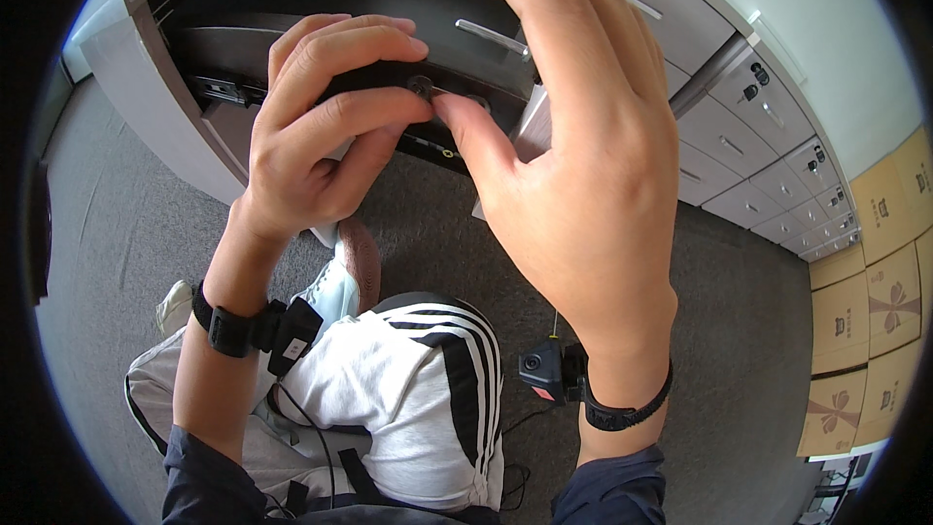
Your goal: Fixing a bracket and lock mechanism on a desk drawer using a screwdriver.
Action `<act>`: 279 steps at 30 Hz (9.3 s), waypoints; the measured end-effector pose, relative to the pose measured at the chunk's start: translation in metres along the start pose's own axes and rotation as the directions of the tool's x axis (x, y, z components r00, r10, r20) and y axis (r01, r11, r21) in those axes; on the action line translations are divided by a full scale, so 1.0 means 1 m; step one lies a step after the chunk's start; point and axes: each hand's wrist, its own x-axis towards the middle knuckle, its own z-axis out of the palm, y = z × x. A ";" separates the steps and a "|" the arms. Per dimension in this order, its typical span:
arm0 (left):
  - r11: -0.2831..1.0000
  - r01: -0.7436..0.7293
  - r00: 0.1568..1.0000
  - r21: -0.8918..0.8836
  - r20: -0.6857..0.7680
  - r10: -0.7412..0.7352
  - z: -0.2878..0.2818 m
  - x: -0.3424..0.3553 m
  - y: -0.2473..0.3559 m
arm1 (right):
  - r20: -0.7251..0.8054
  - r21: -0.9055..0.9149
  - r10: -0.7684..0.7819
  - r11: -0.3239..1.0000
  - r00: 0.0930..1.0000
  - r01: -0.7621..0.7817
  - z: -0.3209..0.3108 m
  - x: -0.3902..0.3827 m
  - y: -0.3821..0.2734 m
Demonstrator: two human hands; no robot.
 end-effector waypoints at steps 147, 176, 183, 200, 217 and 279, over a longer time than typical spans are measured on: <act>0.996 -0.033 0.984 0.088 -0.172 0.048 0.009 -0.007 -0.008 | 0.845 0.535 0.433 -0.695 0.315 -0.480 -0.052 -0.119 -0.142; 1.000 0.002 0.983 0.011 -0.186 0.000 0.007 -0.007 -0.006 | 0.829 0.468 0.295 -0.831 0.476 -0.301 -0.034 -0.094 -0.168; 0.999 0.044 0.983 0.002 -0.176 -0.043 0.007 -0.009 -0.003 | 0.833 0.460 0.283 -0.832 0.475 -0.311 -0.036 -0.093 -0.165; 0.899 0.415 0.862 -0.142 -0.256 -0.439 -0.004 -0.024 0.034 | 0.813 0.473 0.296 -0.837 0.501 -0.273 -0.018 -0.090 -0.174; 0.932 0.355 0.914 0.066 -0.232 -0.332 0.010 -0.006 0.023 | 0.912 0.351 0.262 -0.896 0.316 -0.270 -0.032 -0.078 -0.173; 0.897 0.442 0.889 -0.017 -0.123 -0.440 -0.008 0.012 0.029 | 0.813 0.231 0.221 -0.972 0.539 0.050 -0.030 -0.048 -0.184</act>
